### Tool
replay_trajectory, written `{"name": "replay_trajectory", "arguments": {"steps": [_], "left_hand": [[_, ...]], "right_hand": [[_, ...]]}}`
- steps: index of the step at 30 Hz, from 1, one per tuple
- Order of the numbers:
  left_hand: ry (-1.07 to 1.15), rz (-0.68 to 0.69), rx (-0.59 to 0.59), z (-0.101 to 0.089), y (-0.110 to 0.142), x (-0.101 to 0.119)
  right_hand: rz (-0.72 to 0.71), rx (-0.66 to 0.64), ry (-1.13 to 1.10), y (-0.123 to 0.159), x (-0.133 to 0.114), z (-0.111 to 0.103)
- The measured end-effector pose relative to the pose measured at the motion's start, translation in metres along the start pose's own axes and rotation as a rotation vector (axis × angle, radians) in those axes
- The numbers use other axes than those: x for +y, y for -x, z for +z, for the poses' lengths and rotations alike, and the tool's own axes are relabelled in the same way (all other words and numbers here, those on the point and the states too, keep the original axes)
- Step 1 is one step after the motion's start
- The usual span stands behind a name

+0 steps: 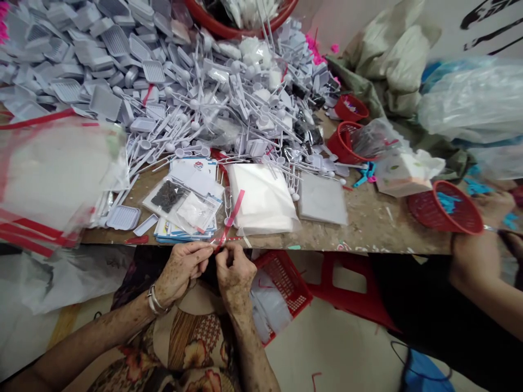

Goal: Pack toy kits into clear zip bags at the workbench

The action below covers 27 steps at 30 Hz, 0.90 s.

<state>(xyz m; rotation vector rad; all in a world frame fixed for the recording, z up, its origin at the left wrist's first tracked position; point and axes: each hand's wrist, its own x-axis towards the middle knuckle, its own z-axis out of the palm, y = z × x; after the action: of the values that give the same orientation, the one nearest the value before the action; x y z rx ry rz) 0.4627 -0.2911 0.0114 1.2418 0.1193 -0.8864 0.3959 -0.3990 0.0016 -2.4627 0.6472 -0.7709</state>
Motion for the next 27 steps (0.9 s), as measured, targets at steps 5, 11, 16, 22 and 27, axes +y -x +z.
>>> {"name": "replay_trajectory", "arguments": {"steps": [5, 11, 16, 22, 27], "left_hand": [[0.010, -0.015, 0.013, 0.003, 0.000, 0.002], [0.039, -0.014, -0.023, 0.007, 0.000, -0.003], [-0.107, 0.057, -0.016, 0.003, -0.001, -0.010], [-0.199, 0.097, -0.005, 0.000, -0.003, -0.012], [-0.159, 0.080, 0.001, 0.001, -0.002, -0.011]], "right_hand": [[-0.053, 0.055, -0.049, 0.003, -0.002, -0.011], [-0.031, -0.089, -0.093, 0.010, -0.007, -0.008], [0.142, -0.166, -0.150, 0.009, -0.006, -0.006], [0.152, -0.142, -0.108, 0.006, -0.003, 0.000], [0.149, -0.101, -0.088, 0.005, -0.002, 0.007]]}}
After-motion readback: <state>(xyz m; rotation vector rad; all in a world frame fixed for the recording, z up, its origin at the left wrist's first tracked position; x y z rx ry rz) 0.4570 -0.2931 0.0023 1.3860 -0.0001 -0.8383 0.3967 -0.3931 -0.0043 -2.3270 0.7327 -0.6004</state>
